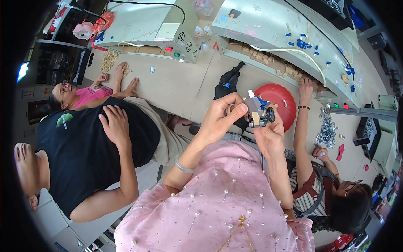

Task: The person assembles small wooden blocks and plastic components by hand, joining them together with glue from a bottle.

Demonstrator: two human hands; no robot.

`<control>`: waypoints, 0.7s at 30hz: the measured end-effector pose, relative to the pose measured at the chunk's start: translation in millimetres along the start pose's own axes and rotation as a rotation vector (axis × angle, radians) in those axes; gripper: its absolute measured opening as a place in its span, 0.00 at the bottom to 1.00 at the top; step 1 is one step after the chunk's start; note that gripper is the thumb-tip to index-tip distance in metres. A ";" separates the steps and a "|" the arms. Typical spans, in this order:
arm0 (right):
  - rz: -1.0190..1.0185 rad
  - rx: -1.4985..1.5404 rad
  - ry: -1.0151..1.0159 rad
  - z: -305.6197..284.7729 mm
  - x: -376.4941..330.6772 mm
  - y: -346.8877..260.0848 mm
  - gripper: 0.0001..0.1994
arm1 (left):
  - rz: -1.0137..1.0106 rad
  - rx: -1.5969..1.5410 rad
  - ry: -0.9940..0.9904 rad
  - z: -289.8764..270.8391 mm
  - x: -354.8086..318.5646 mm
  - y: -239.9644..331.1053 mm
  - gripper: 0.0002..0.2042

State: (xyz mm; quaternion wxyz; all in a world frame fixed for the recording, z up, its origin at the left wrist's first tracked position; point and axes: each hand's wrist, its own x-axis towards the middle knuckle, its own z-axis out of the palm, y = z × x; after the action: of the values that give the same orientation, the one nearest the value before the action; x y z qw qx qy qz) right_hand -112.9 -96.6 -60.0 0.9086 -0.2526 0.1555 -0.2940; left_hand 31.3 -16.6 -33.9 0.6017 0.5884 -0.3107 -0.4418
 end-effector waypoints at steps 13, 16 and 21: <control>0.035 0.076 -0.002 -6.2 -0.7 3.5 0.29 | -0.004 -0.002 -0.008 -0.6 0.6 0.5 0.15; 0.037 0.080 0.022 -3.3 -0.5 3.3 0.29 | -0.019 -0.004 -0.009 -1.4 0.9 -1.0 0.15; 0.037 0.081 -0.004 -5.7 0.8 3.5 0.29 | -0.020 -0.017 -0.015 -2.0 2.0 -2.1 0.15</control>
State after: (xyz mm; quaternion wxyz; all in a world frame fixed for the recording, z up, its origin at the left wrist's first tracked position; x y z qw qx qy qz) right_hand -113.2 -96.7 -66.8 0.9237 -0.2133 0.1461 -0.2829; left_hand 33.5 -17.5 -36.4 0.5999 0.5832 -0.3056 -0.4546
